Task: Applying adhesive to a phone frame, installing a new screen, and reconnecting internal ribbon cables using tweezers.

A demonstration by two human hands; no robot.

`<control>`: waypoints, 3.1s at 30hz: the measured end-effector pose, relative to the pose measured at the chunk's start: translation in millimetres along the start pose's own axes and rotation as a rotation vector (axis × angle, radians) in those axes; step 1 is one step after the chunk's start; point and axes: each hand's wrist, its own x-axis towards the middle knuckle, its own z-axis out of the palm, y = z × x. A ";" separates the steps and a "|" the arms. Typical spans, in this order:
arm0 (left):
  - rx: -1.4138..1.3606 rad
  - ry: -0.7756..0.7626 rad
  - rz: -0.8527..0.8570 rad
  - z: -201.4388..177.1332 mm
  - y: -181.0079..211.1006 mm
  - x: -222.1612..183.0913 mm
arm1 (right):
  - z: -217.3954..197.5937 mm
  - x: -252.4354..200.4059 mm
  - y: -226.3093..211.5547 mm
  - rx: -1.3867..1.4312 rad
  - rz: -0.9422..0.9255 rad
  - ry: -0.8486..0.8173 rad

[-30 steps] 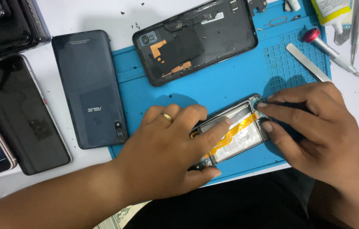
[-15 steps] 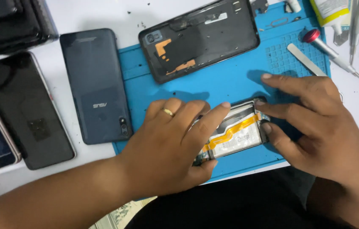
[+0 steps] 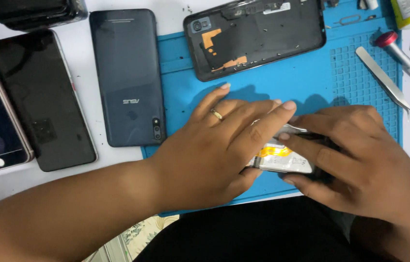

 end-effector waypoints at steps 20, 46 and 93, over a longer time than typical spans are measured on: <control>-0.088 0.089 -0.041 1.4 -3.4 -1.6 | 9.1 3.6 -0.7 -0.195 0.108 -0.147; -0.102 0.108 -0.047 4.3 -4.4 -3.5 | 8.8 11.3 -16.1 -0.401 0.062 -0.094; 0.039 0.145 -0.216 7.8 -7.9 5.7 | -21.3 -36.9 33.0 0.181 0.375 -0.068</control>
